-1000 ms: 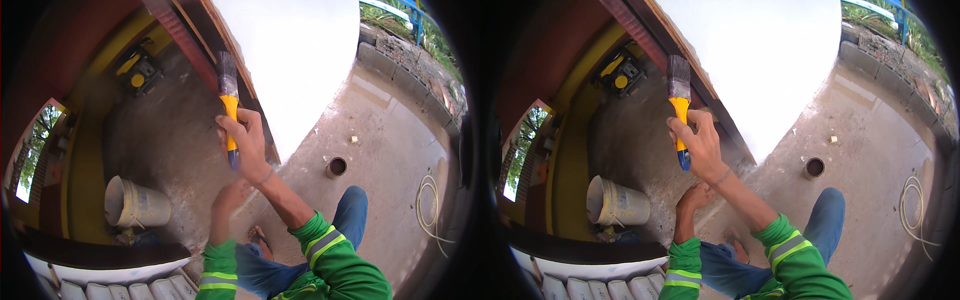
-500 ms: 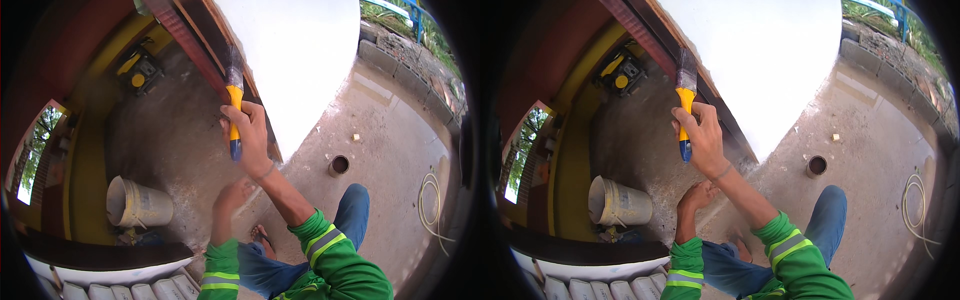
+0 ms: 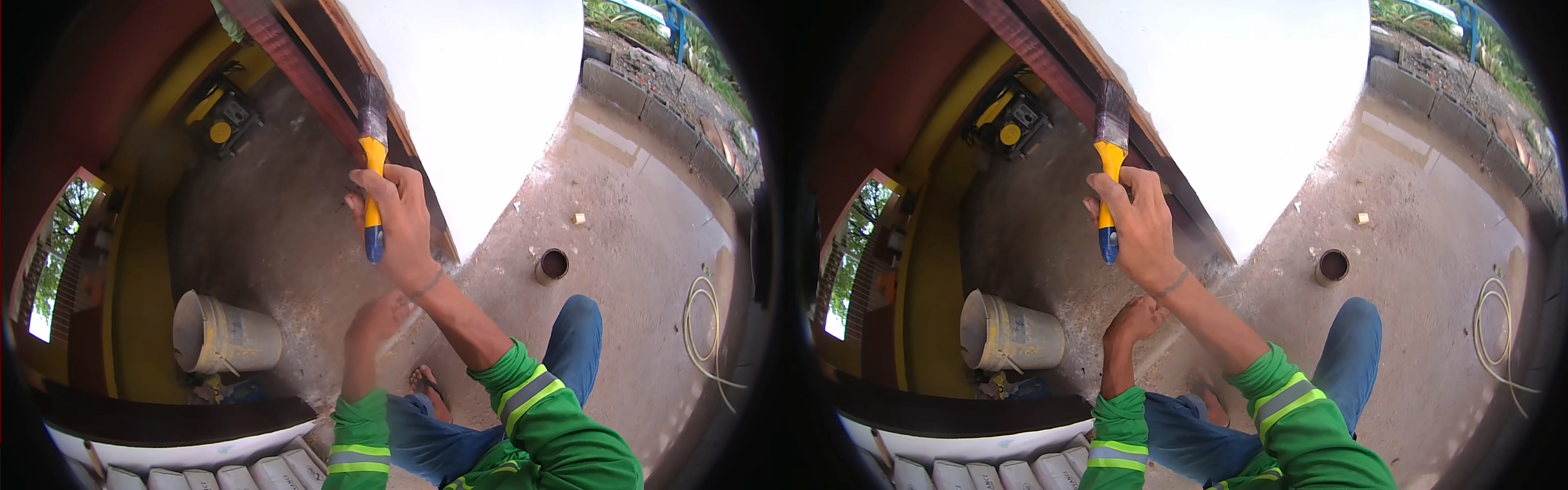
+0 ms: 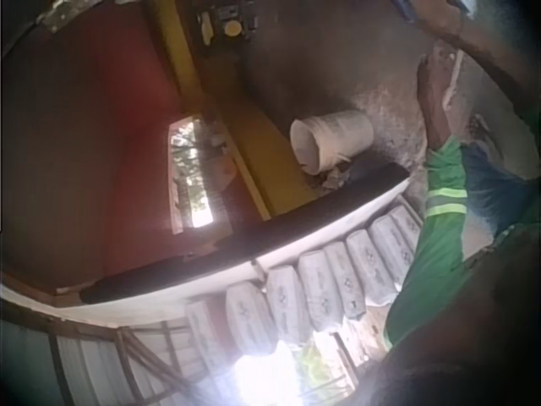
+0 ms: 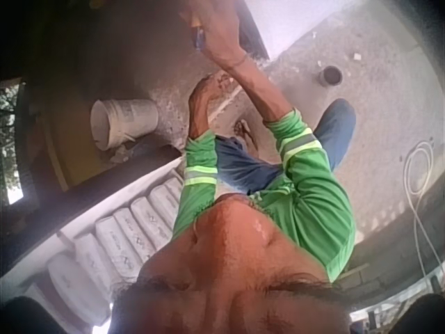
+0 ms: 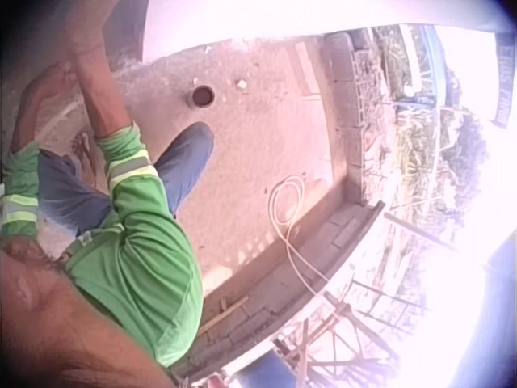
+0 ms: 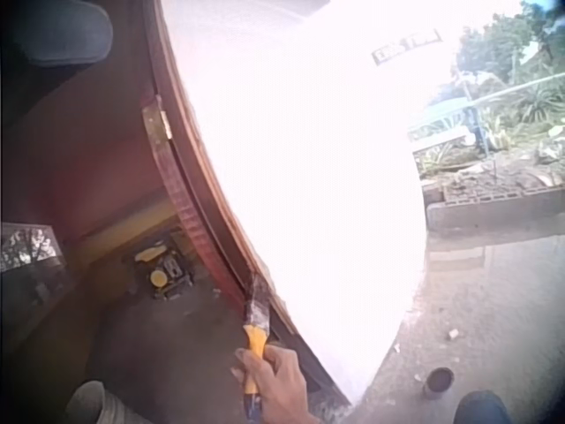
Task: The person paints the edge of a door frame using a paintbrush and a small container of brown paint.
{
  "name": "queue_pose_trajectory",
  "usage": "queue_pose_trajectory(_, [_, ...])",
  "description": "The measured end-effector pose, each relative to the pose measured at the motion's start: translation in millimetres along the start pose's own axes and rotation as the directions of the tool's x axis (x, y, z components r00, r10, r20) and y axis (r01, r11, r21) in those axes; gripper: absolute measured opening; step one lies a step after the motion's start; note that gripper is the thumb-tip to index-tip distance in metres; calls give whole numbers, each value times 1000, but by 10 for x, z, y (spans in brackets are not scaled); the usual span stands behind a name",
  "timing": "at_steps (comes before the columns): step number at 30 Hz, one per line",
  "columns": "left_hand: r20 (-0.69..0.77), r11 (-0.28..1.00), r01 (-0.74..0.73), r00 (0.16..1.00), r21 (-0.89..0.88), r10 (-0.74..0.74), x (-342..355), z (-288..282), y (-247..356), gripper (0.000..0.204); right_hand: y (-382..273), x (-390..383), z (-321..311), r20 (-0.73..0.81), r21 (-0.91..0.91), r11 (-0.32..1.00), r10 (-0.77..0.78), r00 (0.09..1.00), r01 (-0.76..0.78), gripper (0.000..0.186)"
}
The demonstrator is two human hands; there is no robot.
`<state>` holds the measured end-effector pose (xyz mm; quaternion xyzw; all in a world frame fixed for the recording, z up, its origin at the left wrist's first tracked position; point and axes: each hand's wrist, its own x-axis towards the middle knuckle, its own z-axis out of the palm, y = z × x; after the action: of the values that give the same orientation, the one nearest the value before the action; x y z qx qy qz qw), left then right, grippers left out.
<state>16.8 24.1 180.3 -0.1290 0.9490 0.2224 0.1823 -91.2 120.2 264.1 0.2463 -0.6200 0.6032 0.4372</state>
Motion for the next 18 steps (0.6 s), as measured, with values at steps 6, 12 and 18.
queue_pose_trajectory(6, [-9,998,-61,998,20,61,37,21,-40,41,1,3,-16,-7,-11,1000,-4,1000,4,42])
queue_pose_trajectory(12, [15,1000,-23,1000,20,23,63,26,-70,42,4,-35,11,-12,-1,1000,13,1000,-13,42])
queue_pose_trajectory(18, [19,999,-4,1000,52,3,96,60,-86,43,6,-51,-23,16,3,999,37,999,-37,39])
